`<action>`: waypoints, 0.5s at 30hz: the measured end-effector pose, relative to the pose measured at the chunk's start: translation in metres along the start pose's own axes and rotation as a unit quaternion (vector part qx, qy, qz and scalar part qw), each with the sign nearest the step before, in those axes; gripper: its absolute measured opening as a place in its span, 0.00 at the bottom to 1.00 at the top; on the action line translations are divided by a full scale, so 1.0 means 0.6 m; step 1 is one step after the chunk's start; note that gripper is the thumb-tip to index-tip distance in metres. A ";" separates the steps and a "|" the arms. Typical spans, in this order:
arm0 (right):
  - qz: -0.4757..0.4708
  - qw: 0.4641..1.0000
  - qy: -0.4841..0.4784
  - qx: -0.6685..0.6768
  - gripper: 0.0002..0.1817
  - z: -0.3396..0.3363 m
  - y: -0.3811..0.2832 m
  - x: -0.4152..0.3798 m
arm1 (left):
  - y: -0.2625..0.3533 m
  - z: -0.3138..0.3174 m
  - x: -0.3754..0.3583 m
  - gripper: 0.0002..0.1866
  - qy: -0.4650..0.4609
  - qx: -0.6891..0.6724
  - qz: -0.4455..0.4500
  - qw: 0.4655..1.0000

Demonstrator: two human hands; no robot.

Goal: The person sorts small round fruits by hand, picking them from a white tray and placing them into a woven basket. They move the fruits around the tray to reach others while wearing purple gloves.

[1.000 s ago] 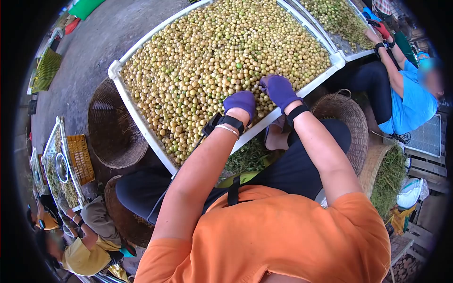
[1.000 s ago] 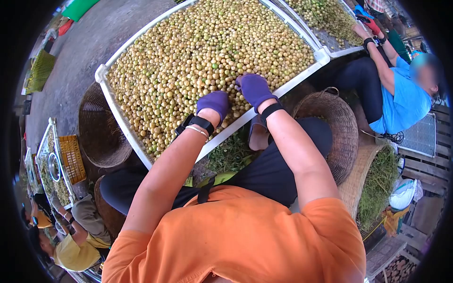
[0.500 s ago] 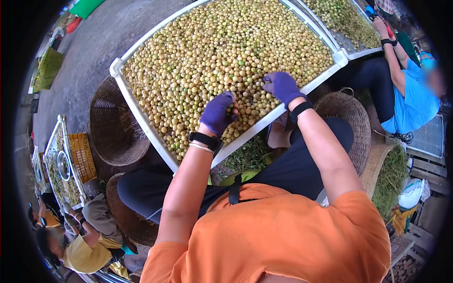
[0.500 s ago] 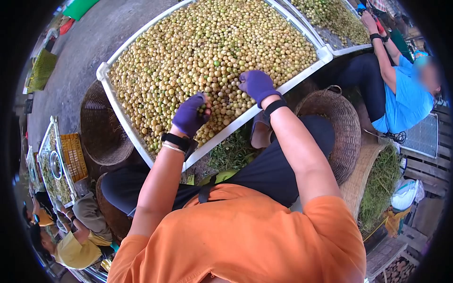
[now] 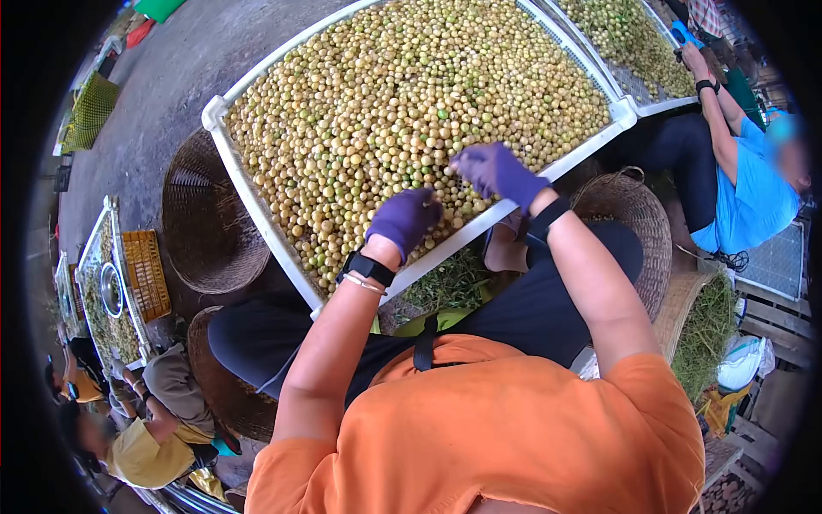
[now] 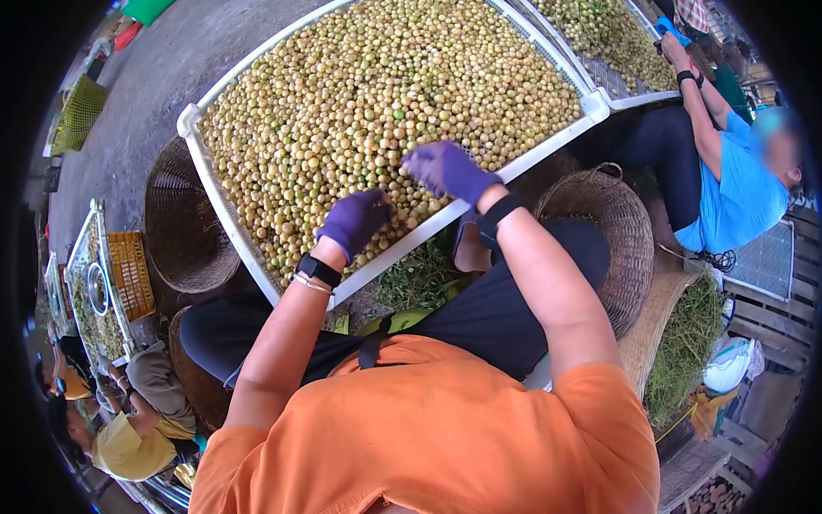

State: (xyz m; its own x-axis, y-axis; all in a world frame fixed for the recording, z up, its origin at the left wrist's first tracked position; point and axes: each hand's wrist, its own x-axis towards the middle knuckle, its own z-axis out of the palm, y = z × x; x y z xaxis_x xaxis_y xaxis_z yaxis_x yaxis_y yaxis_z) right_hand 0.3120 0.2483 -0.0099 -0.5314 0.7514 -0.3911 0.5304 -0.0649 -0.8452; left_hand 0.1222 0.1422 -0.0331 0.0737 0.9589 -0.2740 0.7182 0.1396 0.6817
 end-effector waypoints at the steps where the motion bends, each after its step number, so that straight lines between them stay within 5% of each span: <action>1: -0.018 0.993 -0.013 -0.120 0.13 0.023 0.027 0.010 | -0.009 0.003 0.001 0.15 0.032 0.007 0.004 0.999; 2: -0.197 0.951 0.073 -0.226 0.13 0.041 0.077 0.023 | -0.022 0.008 0.005 0.15 0.065 0.014 0.007 0.998; 3: -0.171 0.950 0.069 -0.252 0.13 0.033 0.078 0.027 | -0.017 0.000 0.007 0.15 0.099 0.021 0.010 0.995; 6: -0.077 0.941 0.065 -0.323 0.14 -0.010 0.068 0.037 | 0.005 -0.030 0.012 0.16 -0.101 0.172 -0.013 0.980; 9: -0.064 0.961 0.150 -0.222 0.15 -0.030 0.061 0.026 | -0.009 -0.038 0.010 0.16 -0.147 0.195 -0.006 0.970; 10: -0.064 0.963 0.145 -0.218 0.15 -0.031 0.059 0.024 | -0.019 -0.039 0.008 0.16 -0.145 0.194 -0.005 0.970; 13: -0.156 0.970 0.062 -0.175 0.15 0.012 0.015 0.005 | -0.033 -0.029 -0.010 0.16 0.050 0.098 0.020 0.994; 14: -0.222 0.955 0.021 -0.194 0.13 0.034 0.015 0.005 | -0.001 -0.046 -0.018 0.15 0.002 0.089 0.001 0.996; 15: -0.188 0.936 -0.030 -0.296 0.11 0.055 -0.003 -0.004 | 0.005 -0.040 -0.014 0.15 -0.038 0.133 -0.004 0.990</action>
State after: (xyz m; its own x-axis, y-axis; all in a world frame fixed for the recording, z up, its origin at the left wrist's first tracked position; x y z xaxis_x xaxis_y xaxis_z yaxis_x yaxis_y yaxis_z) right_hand 0.2905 0.2249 -0.0195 -0.7806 0.6088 -0.1417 0.5627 0.5856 -0.5835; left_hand 0.1068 0.1404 -0.0125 0.1122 0.9349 -0.3367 0.8748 0.0679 0.4798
